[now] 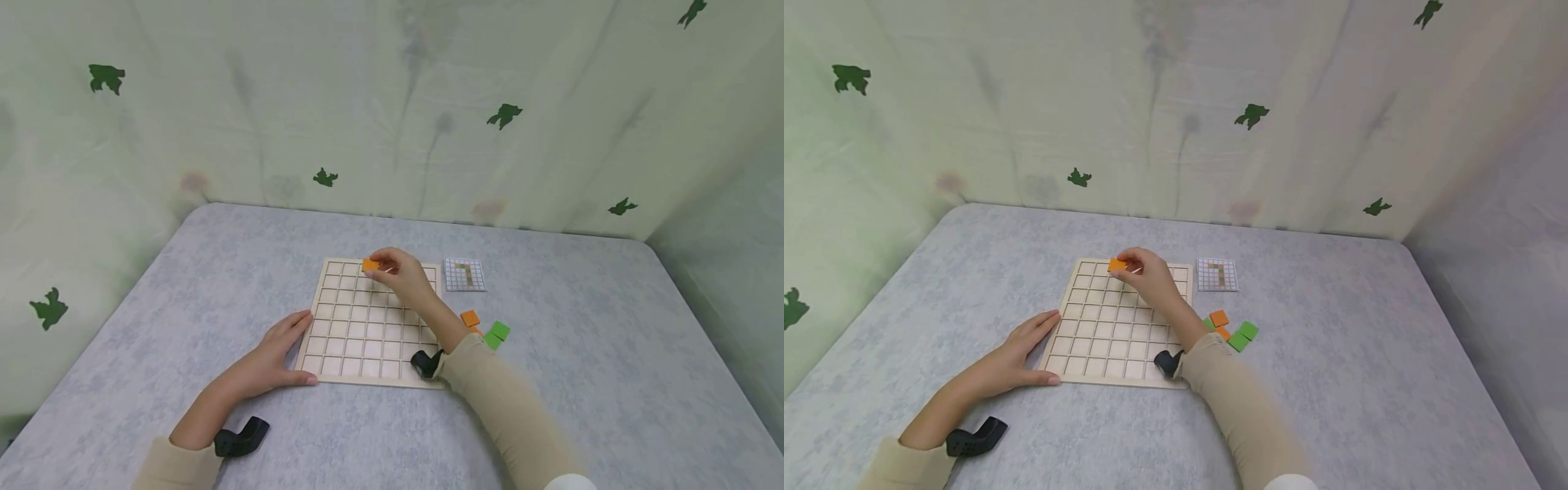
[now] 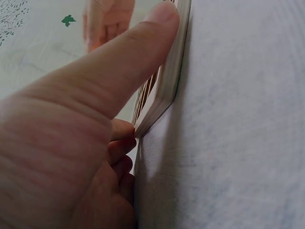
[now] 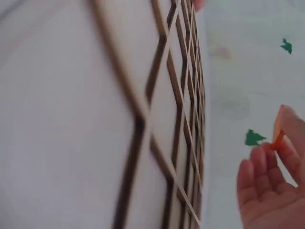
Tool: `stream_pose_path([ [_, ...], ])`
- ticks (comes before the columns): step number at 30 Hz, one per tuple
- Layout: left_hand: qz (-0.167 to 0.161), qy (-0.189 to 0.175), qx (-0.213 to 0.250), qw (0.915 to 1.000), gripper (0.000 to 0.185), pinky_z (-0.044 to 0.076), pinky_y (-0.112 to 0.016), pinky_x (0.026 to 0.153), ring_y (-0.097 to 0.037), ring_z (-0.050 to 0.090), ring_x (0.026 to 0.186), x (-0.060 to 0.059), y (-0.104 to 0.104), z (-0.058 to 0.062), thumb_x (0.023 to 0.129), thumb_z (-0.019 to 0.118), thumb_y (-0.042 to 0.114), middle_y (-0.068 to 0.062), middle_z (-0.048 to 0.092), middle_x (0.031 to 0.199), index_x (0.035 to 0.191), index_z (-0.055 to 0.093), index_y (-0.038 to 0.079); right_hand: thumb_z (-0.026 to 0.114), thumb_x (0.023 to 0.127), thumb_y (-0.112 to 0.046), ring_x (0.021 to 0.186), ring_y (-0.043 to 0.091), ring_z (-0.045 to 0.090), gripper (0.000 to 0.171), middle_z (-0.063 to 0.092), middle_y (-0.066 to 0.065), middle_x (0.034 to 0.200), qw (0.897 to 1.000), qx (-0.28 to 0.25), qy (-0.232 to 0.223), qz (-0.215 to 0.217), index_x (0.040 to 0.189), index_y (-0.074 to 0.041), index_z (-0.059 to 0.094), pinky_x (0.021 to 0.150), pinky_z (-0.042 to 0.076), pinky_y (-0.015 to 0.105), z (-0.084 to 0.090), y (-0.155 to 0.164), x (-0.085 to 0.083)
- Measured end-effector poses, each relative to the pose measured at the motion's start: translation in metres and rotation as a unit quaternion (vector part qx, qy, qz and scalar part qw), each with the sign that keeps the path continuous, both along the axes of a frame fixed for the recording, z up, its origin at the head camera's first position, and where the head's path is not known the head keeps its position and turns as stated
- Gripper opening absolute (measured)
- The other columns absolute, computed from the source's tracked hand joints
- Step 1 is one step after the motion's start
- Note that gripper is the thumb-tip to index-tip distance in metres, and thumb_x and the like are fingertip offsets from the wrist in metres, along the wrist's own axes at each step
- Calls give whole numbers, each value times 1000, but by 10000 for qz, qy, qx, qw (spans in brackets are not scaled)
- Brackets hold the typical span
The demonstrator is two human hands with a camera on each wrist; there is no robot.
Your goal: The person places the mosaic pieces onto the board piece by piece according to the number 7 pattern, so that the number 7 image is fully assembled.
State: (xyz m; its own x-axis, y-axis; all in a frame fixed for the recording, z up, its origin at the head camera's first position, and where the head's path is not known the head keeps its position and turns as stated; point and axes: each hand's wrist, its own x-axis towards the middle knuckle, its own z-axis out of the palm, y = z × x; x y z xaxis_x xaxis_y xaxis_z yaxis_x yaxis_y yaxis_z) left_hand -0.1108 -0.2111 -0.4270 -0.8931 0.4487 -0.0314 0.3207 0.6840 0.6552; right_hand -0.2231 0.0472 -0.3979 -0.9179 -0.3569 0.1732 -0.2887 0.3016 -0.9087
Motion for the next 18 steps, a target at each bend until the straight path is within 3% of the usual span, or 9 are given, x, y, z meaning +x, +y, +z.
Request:
stream_pose_path([
  [8,-4,-8,-13,10000,107,18,-57,97,-39,9,130,-1,0,0,66,72,52,-16,13,146,142,19,-1,65,83,-25,81,14,49,24,54,-1,93,9937,1117,-64,68,105,-14,62,69,43,26,-19,-15,-8],
  [18,-5,-11,11,10000,107,18,-57,97,-39,9,130,-1,0,-2,66,72,52,-16,14,146,142,19,-1,62,86,-16,69,13,45,23,52,0,79,9867,1615,-196,62,108,-9,60,61,37,24,-23,-18,-8],
])
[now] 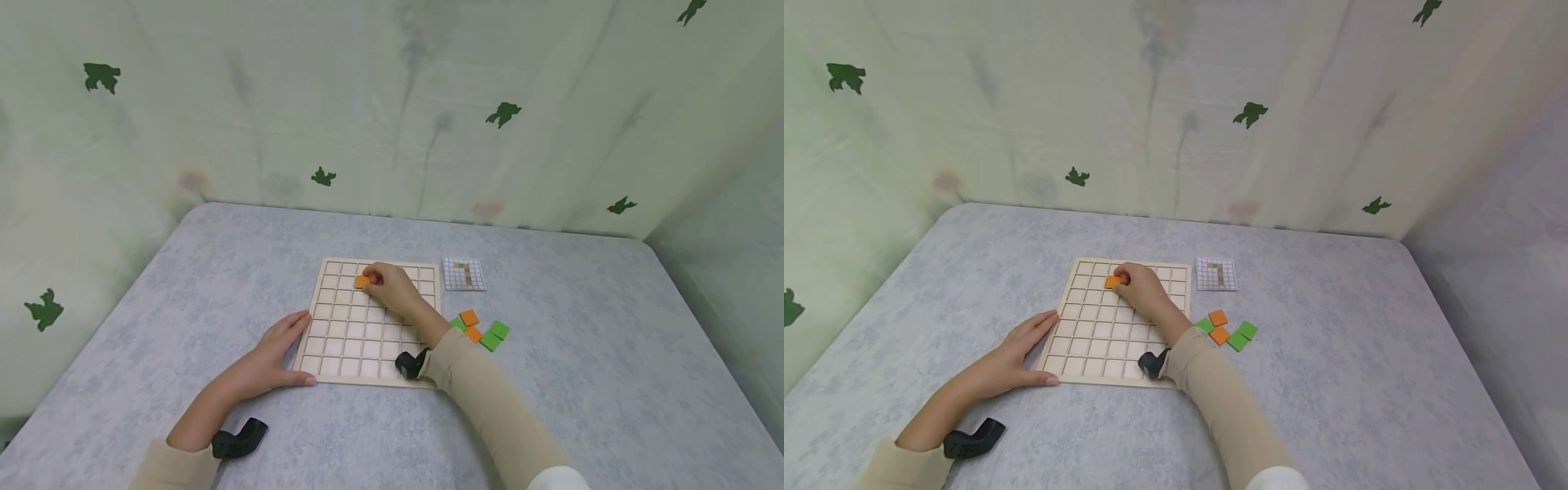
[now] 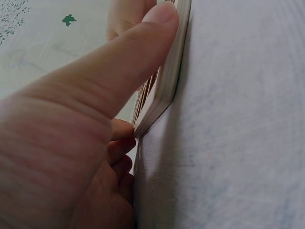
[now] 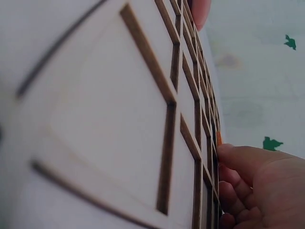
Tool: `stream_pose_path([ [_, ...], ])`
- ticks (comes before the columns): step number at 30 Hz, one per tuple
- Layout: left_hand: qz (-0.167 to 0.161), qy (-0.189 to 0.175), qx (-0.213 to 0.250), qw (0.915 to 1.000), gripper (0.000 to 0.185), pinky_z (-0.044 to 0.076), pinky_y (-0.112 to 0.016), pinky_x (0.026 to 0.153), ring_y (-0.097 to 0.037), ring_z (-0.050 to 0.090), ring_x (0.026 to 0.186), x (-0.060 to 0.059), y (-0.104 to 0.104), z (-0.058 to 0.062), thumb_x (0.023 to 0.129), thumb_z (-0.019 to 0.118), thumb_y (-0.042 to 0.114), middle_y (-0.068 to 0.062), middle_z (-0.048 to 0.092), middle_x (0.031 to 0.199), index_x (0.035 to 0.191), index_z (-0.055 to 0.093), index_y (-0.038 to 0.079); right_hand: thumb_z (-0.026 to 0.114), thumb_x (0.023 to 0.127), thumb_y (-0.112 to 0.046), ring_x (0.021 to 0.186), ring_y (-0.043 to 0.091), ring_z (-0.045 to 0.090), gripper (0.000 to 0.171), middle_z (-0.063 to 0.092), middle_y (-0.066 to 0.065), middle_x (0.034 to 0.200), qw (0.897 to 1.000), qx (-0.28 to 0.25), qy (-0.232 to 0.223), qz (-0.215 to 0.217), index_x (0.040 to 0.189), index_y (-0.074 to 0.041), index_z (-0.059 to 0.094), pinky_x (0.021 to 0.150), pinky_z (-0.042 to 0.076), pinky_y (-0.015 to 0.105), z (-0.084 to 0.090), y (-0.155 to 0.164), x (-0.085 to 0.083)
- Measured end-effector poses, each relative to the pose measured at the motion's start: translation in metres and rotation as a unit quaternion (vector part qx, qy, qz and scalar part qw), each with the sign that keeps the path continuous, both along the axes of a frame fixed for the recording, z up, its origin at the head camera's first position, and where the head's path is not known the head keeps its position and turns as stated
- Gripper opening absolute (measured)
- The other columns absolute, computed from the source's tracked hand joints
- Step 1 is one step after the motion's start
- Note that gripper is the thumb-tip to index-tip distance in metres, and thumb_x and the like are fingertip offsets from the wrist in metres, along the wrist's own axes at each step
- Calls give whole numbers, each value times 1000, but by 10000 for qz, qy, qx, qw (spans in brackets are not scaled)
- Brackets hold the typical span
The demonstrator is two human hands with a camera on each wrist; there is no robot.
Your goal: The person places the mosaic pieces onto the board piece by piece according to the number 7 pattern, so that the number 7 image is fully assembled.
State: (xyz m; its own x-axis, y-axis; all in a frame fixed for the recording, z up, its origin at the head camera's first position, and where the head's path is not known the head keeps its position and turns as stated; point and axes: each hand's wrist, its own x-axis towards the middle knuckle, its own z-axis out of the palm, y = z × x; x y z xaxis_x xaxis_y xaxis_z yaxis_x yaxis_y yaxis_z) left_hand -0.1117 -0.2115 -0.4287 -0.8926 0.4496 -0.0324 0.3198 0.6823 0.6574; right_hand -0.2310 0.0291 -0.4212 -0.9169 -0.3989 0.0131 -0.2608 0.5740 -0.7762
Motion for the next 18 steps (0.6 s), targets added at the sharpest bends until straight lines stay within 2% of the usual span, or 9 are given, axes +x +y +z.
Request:
stream_pose_path([
  [6,22,1,8,10000,107,17,-58,97,-39,9,130,1,-1,1,66,72,52,-16,14,146,142,19,-1,61,86,-13,71,14,46,24,53,0,81,9999,51,-125,-4,109,-8,62,62,38,24,3,-1,1],
  [12,12,3,13,10000,107,17,-58,97,-39,9,130,1,-1,0,66,72,52,-16,14,145,142,19,-1,62,86,-14,73,14,47,31,54,0,82,9998,80,-85,191,115,-7,60,65,38,25,6,2,2],
  [18,-5,3,35,10000,107,17,-57,98,-38,9,130,0,-1,0,66,72,52,-15,14,146,142,19,-1,61,87,-17,93,15,50,45,54,5,106,9980,-507,-100,370,129,-8,49,78,42,28,16,18,10],
])
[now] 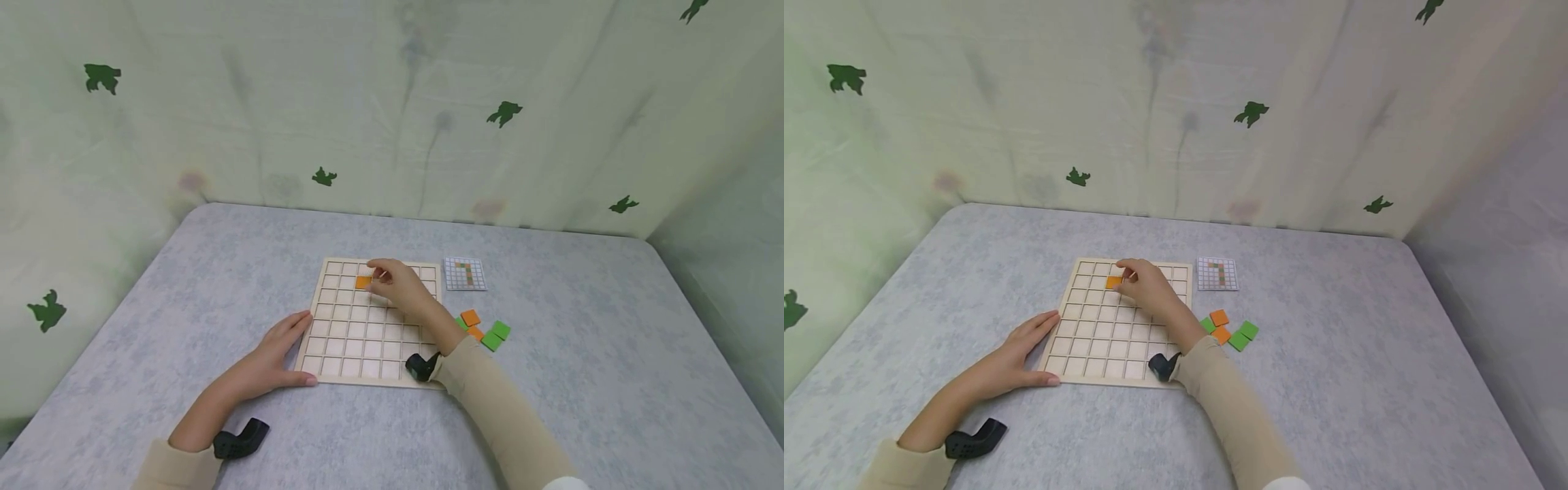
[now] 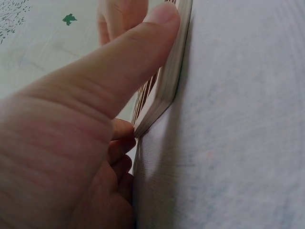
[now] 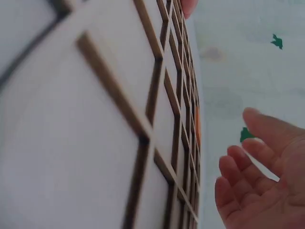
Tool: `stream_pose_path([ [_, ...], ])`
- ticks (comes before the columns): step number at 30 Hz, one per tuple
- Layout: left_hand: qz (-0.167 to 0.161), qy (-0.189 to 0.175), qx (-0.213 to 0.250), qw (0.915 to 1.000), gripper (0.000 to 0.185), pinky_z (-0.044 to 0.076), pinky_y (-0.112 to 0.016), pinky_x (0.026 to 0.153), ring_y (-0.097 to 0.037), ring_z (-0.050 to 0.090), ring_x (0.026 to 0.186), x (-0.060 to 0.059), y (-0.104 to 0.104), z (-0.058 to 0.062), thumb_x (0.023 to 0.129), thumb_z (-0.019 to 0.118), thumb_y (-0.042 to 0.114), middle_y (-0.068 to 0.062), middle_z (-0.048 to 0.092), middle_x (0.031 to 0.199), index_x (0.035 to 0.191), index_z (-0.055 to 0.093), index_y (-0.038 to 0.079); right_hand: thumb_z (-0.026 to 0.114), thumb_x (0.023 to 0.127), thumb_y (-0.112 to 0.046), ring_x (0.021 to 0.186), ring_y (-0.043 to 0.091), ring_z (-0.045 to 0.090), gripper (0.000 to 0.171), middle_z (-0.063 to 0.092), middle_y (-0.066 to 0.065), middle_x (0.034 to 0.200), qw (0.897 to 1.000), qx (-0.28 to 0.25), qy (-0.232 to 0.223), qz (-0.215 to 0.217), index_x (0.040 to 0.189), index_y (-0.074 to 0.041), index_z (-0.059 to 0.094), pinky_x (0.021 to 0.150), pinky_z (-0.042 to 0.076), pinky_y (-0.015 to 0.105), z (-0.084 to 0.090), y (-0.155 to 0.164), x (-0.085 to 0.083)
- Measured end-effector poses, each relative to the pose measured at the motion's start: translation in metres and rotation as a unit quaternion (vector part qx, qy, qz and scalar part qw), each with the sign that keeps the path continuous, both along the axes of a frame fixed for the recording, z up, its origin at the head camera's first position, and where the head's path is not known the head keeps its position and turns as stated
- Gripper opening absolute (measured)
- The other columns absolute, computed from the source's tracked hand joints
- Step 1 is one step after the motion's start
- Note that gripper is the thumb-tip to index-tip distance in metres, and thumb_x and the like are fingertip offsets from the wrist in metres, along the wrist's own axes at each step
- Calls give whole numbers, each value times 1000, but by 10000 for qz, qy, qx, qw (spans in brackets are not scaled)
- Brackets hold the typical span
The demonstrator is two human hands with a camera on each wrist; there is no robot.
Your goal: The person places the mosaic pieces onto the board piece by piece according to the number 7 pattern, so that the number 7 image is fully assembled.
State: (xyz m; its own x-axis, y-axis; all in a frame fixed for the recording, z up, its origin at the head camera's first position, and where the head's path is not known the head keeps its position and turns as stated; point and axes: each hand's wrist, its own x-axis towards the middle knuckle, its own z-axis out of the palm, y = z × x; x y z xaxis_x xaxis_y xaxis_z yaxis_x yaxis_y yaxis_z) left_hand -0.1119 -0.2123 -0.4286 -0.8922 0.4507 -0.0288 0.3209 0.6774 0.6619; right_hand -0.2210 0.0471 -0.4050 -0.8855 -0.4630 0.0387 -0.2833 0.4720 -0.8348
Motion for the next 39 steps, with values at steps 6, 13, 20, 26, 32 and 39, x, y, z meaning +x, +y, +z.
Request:
stream_pose_path([
  [6,21,-19,-21,10000,108,17,-57,98,-38,9,131,0,1,0,65,72,53,-15,13,146,142,18,0,62,86,-20,107,27,48,49,50,13,121,9980,-484,400,10,131,-10,45,87,39,33,20,29,11],
  [13,30,-5,-10,10000,107,17,-57,98,-38,9,131,1,2,1,66,72,52,-15,14,146,142,19,-1,64,84,-23,107,21,47,51,50,6,121,9954,-411,812,-306,131,-11,46,89,38,39,31,79,32],
  [20,28,-11,-50,10000,107,17,-57,98,-39,9,130,1,1,1,66,72,51,-16,14,146,142,19,-2,65,83,-19,106,22,46,51,50,11,122,9951,-154,758,-623,130,-9,47,90,37,40,18,130,50],
  [26,27,32,-53,10000,108,17,-57,98,-40,9,130,0,1,1,65,73,51,-17,14,145,142,19,-2,66,83,-15,104,26,48,47,53,11,118,9943,342,505,-879,125,-5,49,88,39,43,3,162,65],
  [32,38,2,-32,10000,108,17,-58,97,-40,9,130,1,2,1,65,73,50,-17,14,145,142,19,-2,67,81,-11,103,28,50,45,55,13,116,9931,752,303,-848,122,-2,52,86,41,44,-7,185,77],
  [39,46,1,-52,10000,108,17,-57,98,-39,9,130,0,2,1,65,74,50,-17,14,145,141,19,-3,67,81,-8,109,28,47,37,52,10,115,9915,1154,180,-573,116,-4,57,92,35,46,-16,202,82],
])
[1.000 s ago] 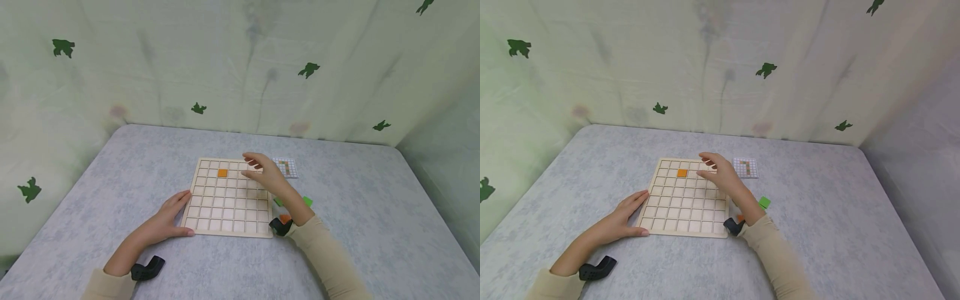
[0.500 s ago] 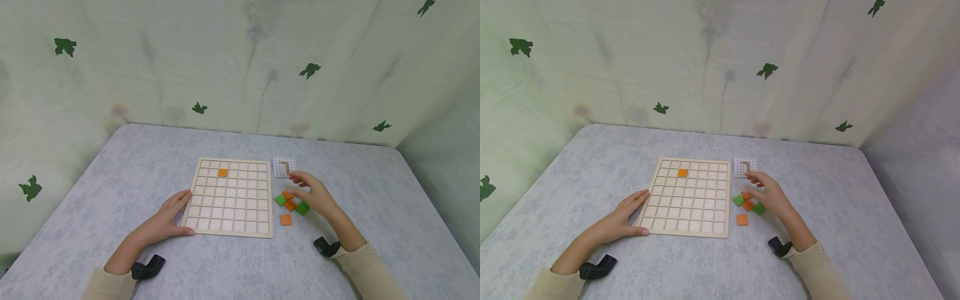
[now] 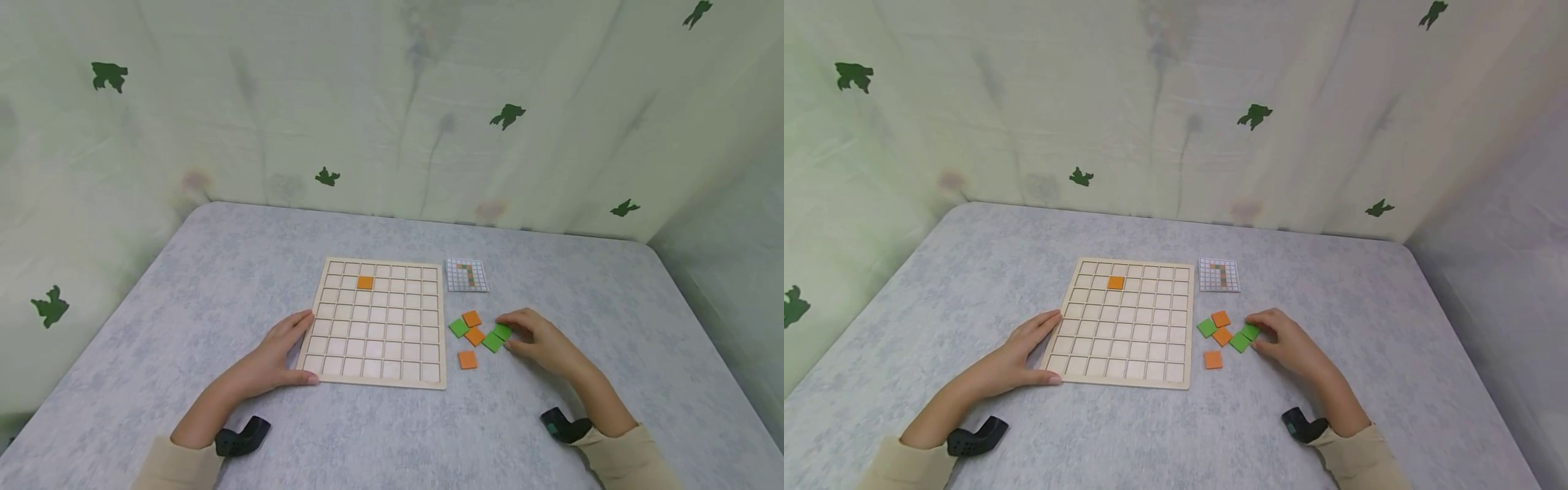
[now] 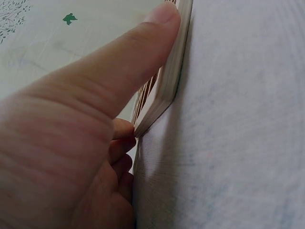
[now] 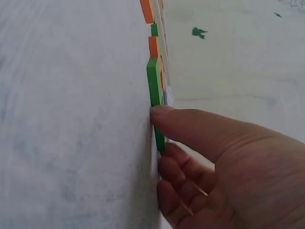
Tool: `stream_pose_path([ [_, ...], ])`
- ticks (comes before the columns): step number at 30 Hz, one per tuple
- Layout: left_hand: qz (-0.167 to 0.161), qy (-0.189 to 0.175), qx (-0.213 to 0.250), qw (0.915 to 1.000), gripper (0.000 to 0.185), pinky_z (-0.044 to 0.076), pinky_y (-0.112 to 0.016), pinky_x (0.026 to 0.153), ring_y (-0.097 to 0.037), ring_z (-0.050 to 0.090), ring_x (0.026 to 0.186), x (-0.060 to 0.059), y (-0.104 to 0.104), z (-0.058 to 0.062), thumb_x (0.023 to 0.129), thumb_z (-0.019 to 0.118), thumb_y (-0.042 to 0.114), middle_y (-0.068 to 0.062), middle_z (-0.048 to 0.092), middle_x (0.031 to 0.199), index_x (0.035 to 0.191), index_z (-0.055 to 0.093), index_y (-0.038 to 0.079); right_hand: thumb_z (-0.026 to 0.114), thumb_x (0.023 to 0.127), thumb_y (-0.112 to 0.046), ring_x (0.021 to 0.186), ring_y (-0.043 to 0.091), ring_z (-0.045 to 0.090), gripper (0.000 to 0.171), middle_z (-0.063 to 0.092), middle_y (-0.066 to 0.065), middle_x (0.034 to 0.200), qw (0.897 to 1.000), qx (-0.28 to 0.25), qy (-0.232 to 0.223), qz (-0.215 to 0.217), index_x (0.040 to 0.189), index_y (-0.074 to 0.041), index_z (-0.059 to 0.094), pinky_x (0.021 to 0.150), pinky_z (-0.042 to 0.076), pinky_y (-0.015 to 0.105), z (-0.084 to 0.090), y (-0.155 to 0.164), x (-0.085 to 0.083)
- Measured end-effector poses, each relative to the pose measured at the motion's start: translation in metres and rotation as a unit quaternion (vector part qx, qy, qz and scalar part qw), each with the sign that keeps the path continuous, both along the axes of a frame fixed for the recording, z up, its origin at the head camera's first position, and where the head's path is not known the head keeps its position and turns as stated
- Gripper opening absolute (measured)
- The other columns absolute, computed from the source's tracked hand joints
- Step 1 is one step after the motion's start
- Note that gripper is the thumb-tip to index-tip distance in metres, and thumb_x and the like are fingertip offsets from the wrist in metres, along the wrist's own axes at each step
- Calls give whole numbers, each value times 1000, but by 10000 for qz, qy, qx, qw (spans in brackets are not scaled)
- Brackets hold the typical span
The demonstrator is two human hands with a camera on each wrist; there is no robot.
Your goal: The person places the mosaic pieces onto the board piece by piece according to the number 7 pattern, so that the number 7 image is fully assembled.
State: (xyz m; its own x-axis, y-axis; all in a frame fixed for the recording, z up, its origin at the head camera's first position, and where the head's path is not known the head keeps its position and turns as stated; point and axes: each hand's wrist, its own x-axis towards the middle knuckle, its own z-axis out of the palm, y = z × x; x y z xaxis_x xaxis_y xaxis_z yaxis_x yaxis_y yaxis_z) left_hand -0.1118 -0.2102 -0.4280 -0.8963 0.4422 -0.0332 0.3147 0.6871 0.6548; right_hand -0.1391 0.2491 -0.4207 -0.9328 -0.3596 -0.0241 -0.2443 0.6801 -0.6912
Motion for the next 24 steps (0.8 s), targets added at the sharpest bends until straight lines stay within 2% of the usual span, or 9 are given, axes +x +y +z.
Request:
stream_pose_path([
  [5,25,2,-31,10000,108,17,-58,98,-40,9,130,1,0,0,65,73,51,-17,14,145,142,19,-2,70,79,-16,94,21,49,36,53,5,102,9986,518,95,-37,111,-7,59,83,40,41,3,-2,-3],
  [8,28,-16,-34,10000,107,17,-58,97,-40,9,130,1,0,0,65,73,51,-17,14,145,142,19,-2,71,78,-17,87,20,50,36,55,4,95,9965,822,-11,-122,109,-4,59,75,42,38,7,-4,-5],
  [11,23,-17,-25,10000,107,17,-59,97,-40,9,130,2,-1,0,66,72,52,-17,14,145,142,19,-1,70,78,-15,87,22,52,34,57,7,96,9955,922,-112,-192,107,-1,59,75,44,39,13,-5,-6],
  [14,22,-10,-28,10000,107,17,-58,97,-40,9,130,1,0,0,66,72,52,-17,14,146,142,19,-1,67,81,-10,93,26,53,28,57,10,102,9977,630,-110,-237,106,0,60,77,44,41,17,-8,-8],
  [17,41,-18,-45,10000,108,17,-58,97,-40,8,130,1,0,-1,65,72,53,-17,14,146,142,19,-1,65,83,-8,95,28,53,28,57,11,105,9993,273,140,-209,109,-1,58,77,45,40,21,-16,-13],
  [24,39,-26,-5,10000,108,17,-58,97,-39,8,130,2,-1,0,65,72,52,-16,13,146,142,18,0,65,83,-16,94,23,52,34,57,6,108,9961,-355,804,-13,116,-8,59,78,44,38,43,-53,-29],
])
